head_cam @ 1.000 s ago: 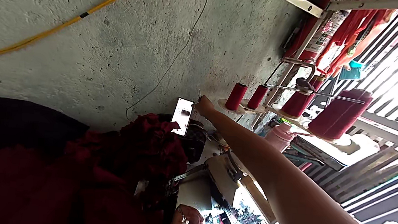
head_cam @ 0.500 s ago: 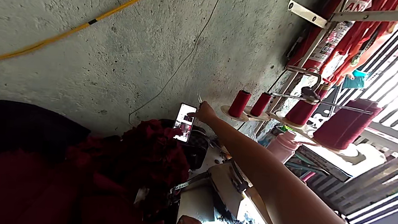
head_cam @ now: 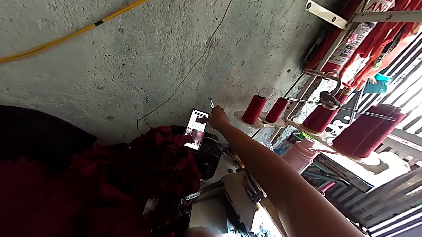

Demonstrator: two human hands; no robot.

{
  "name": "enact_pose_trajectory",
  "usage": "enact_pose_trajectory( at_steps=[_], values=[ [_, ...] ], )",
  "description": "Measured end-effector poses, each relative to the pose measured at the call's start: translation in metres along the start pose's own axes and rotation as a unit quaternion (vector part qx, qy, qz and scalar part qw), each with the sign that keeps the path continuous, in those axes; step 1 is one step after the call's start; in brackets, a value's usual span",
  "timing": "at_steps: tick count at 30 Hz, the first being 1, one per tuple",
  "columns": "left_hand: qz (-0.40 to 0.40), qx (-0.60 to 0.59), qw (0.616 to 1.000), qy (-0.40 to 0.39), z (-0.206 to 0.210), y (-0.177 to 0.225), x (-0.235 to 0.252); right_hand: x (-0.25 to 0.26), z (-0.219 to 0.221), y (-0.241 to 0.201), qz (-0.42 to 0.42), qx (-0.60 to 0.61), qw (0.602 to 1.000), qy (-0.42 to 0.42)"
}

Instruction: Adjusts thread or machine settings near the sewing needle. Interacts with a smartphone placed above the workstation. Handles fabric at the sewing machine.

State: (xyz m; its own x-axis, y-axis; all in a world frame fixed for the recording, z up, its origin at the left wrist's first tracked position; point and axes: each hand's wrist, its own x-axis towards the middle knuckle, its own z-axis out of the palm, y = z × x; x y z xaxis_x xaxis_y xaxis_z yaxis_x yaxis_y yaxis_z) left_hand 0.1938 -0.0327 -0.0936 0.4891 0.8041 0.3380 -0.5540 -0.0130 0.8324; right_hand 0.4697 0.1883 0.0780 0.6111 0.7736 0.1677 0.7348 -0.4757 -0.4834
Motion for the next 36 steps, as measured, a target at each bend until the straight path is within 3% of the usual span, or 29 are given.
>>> enact_pose_trajectory(
  at_steps=[36],
  values=[
    [0.035, 0.029, 0.999, -0.004, 0.001, -0.004, -0.001, 0.001, -0.006, 0.007, -0.037, -0.003, 0.999, -0.037]
  ],
)
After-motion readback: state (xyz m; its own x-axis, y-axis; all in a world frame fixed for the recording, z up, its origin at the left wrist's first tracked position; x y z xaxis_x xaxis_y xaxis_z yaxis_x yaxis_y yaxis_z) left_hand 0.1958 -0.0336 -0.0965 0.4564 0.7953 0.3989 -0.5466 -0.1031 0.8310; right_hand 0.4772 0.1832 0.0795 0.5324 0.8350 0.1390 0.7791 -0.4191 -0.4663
